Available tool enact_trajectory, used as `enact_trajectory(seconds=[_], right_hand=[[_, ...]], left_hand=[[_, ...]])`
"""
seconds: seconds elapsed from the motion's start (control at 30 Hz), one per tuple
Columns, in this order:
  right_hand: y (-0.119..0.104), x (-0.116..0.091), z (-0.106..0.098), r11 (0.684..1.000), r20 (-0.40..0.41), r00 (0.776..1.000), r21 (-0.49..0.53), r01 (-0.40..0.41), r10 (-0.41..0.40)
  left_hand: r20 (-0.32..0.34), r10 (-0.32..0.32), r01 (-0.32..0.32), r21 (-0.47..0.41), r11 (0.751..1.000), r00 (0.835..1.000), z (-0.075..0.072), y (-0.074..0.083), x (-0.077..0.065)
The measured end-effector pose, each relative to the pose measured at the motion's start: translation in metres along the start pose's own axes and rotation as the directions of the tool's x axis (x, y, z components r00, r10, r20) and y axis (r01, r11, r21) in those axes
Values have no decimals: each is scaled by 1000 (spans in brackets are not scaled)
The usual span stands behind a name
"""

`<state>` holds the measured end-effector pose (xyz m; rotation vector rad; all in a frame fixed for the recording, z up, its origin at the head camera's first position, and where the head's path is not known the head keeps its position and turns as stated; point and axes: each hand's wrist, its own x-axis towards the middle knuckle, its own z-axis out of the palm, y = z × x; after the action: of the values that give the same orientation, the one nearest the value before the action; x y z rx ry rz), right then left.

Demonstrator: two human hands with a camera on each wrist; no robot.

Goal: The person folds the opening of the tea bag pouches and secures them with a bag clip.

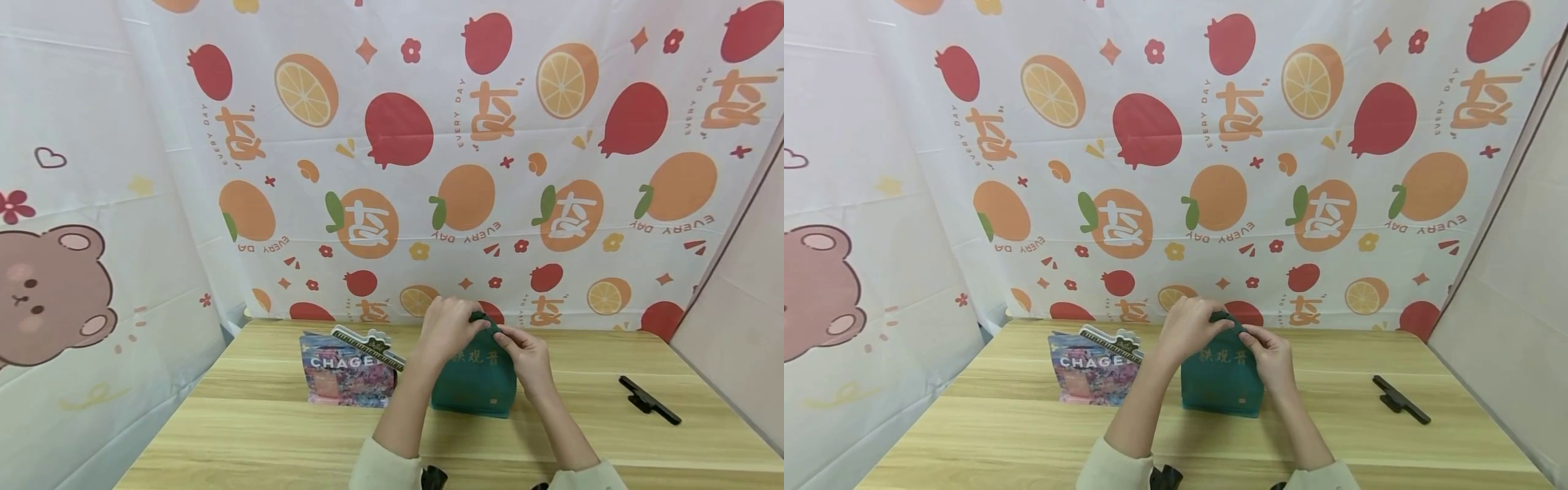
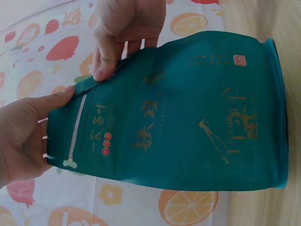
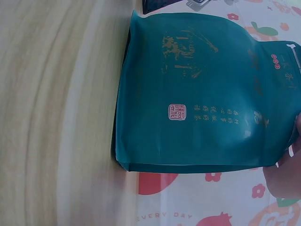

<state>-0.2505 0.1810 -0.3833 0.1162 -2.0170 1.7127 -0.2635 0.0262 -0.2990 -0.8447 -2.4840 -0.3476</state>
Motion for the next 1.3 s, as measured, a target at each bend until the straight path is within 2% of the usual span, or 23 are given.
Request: enact_trajectory(seconds=[0.17, 0.4, 0.5, 0.73, 0.87, 1.03, 1.3], right_hand=[[-1, 1, 0, 1000, -9, 1000, 9, -28, 28], [-2, 0, 1, 998, -11, 999, 37, -43, 43], [-4, -1, 0, 998, -6, 998, 29, -63, 63], [-5, -1, -3, 996, 0, 996, 5, -87, 87], [-3, 0, -4, 996, 6, 996, 12, -92, 92], [-3, -1, -5, 995, 8, 995, 18, -101, 101], [-3, -1, -4, 993, 6, 993, 12, -118, 118]], left_hand=[[-33, -10, 8, -50, 999, 999, 2, -4, 0], [-53, -79, 75, -62, 995, 995, 5, -2, 1], [-59, -90, 85, -72, 994, 994, 5, -2, 0], [-109, -36, 36, 4, 999, 993, 10, 2, 1], [-137, -48, 52, 23, 998, 989, 15, 5, 1], [-222, -65, 63, -20, 998, 973, 21, 7, 0], [-347, -71, 49, -73, 996, 935, 28, 8, 1]])
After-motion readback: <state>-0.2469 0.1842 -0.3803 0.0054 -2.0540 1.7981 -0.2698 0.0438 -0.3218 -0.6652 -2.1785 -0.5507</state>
